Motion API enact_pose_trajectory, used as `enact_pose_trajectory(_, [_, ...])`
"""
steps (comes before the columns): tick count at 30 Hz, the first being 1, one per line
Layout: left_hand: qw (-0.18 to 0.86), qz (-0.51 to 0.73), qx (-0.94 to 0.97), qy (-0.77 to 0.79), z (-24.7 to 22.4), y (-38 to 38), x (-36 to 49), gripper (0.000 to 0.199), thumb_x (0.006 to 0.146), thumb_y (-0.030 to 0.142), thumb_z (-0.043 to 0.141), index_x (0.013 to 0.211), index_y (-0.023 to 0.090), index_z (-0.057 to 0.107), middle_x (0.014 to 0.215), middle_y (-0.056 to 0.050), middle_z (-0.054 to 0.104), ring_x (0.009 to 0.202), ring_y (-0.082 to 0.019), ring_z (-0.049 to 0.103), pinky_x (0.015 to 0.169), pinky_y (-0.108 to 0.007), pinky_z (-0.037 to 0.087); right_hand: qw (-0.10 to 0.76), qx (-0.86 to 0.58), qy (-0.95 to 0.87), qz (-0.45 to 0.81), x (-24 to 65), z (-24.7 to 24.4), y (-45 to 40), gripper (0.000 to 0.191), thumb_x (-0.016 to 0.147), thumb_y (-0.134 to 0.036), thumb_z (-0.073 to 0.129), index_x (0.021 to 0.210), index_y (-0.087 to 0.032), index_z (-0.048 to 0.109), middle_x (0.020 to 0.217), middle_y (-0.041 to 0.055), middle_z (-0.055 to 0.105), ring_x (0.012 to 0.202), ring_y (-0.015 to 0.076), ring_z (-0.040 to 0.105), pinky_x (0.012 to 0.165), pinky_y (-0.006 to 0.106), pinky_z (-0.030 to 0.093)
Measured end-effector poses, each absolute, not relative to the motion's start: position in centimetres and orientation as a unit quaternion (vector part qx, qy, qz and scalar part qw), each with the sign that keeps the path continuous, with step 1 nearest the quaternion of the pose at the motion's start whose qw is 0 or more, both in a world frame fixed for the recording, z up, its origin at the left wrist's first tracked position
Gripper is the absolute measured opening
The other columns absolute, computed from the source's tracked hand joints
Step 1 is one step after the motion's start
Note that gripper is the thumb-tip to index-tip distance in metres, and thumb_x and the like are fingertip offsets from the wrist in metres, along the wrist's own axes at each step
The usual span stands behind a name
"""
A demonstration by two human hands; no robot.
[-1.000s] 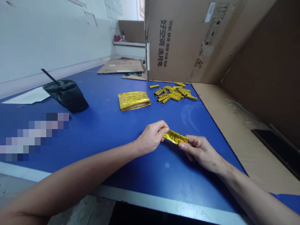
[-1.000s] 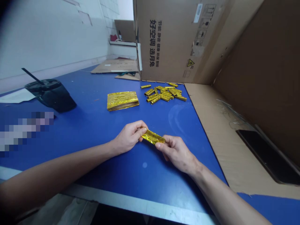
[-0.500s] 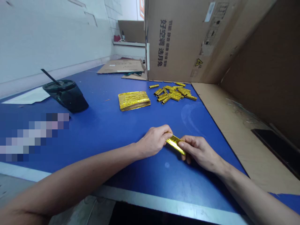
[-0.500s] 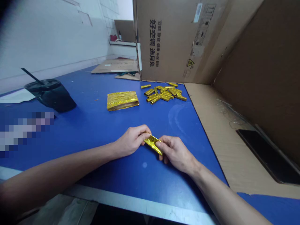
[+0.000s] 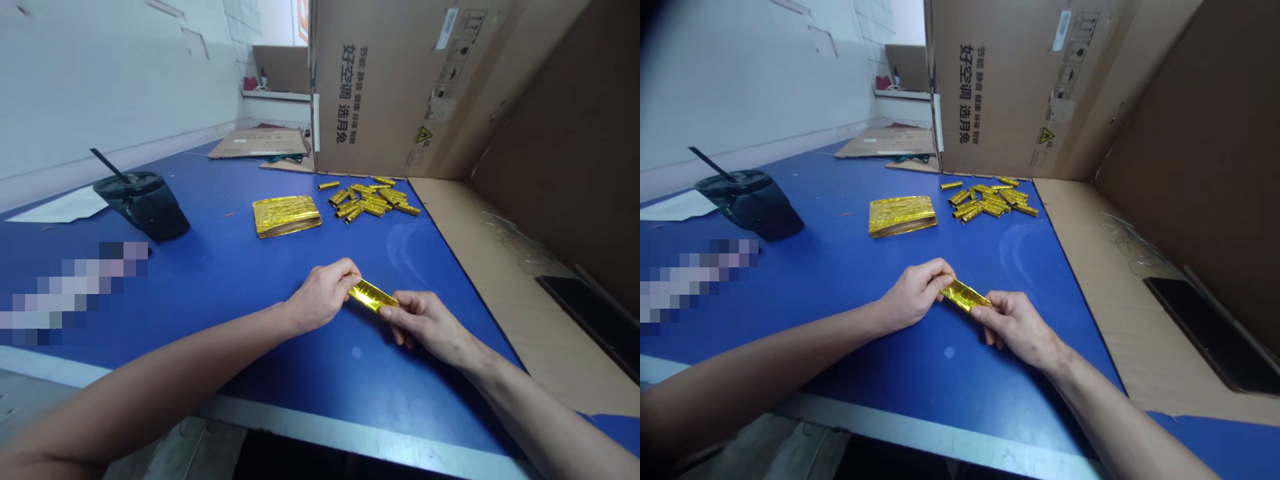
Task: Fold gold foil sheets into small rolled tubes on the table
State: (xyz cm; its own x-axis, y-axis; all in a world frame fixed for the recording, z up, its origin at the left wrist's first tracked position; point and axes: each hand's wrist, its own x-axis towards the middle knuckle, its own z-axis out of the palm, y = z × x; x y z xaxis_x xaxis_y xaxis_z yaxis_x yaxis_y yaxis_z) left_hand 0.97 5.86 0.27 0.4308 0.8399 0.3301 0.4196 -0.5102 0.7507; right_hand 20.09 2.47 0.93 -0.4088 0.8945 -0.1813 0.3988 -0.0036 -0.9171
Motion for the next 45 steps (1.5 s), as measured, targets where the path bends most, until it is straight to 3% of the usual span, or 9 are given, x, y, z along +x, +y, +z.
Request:
enact_pose_trajectory(17, [0.310, 0.384, 0.771, 0.401, 0.1, 6.0, 1.2, 0.015, 0.083, 0.024, 0.040, 0.076, 0.016, 0.050, 0.054, 0.006, 0.047, 0.050, -0.007, 0.046, 0.051, -0.019, 0.035, 0.285, -0.486, -0.663, 0.494, 19.8, 1.2, 2.4, 0.030, 0.076, -0.036, 0.054, 0.057, -0.018, 0.039, 0.042, -0.0082, 0.040, 0.037, 0.0035, 0.029, 0.037, 0.019, 0.021])
enact_pose_trajectory(25, [0.311, 0.348, 0.792, 0.394, 0.0, 5.7, 1.6, 0.016, 0.084, 0.024, 0.039, 0.074, 0.017, 0.049, 0.054, 0.006, 0.046, 0.051, -0.007, 0.045, 0.052, -0.020, 0.034, 0.280, -0.465, -0.647, 0.535, 20.1, 1.1, 2.6, 0.024, 0.077, -0.039, 0.052, 0.076, -0.015, 0.049, 0.057, -0.0018, 0.055, 0.045, 0.0066, 0.046, 0.044, 0.020, 0.035])
enact_pose_trajectory(35, [0.351, 0.305, 0.798, 0.384, 0.2, 5.7, 1.7, 0.019, 0.084, 0.024, 0.038, 0.076, 0.017, 0.053, 0.052, 0.006, 0.047, 0.050, -0.008, 0.046, 0.050, -0.019, 0.036, 0.277, -0.481, -0.676, 0.484, 19.8, 1.1, 2.4, 0.028, 0.081, -0.039, 0.044, 0.066, -0.016, 0.050, 0.047, -0.0039, 0.049, 0.040, 0.0072, 0.042, 0.039, 0.020, 0.033])
enact_pose_trajectory(38, [0.274, 0.329, 0.832, 0.353, 0.1, 6.1, 1.4, 0.017, 0.083, 0.019, 0.043, 0.078, 0.016, 0.058, 0.067, 0.002, 0.056, 0.065, -0.009, 0.052, 0.062, -0.021, 0.041, 0.293, -0.489, -0.738, 0.361, 20.2, 0.8, 2.6, 0.026, 0.083, -0.035, 0.042, 0.073, -0.017, 0.057, 0.059, 0.0007, 0.058, 0.052, 0.0113, 0.050, 0.050, 0.024, 0.041])
enact_pose_trajectory(41, [0.142, 0.359, 0.869, 0.311, -0.1, 6.6, 1.1, 0.017, 0.083, 0.018, 0.046, 0.084, 0.014, 0.062, 0.084, -0.004, 0.058, 0.081, -0.012, 0.052, 0.075, -0.024, 0.041, 0.314, -0.472, -0.812, 0.138, 20.7, 0.5, 2.8, 0.022, 0.084, -0.027, 0.043, 0.088, -0.019, 0.063, 0.079, 0.0052, 0.063, 0.071, 0.0159, 0.052, 0.065, 0.028, 0.042])
enact_pose_trajectory(45, [-0.023, 0.295, 0.913, 0.282, -0.6, 6.9, 0.8, 0.022, 0.085, 0.018, 0.041, 0.090, 0.015, 0.062, 0.086, -0.006, 0.056, 0.082, -0.014, 0.048, 0.074, -0.026, 0.040, 0.257, -0.462, -0.844, -0.092, 20.8, 0.0, 2.8, 0.025, 0.085, -0.021, 0.042, 0.093, -0.021, 0.065, 0.093, 0.0081, 0.060, 0.080, 0.0188, 0.048, 0.067, 0.029, 0.039])
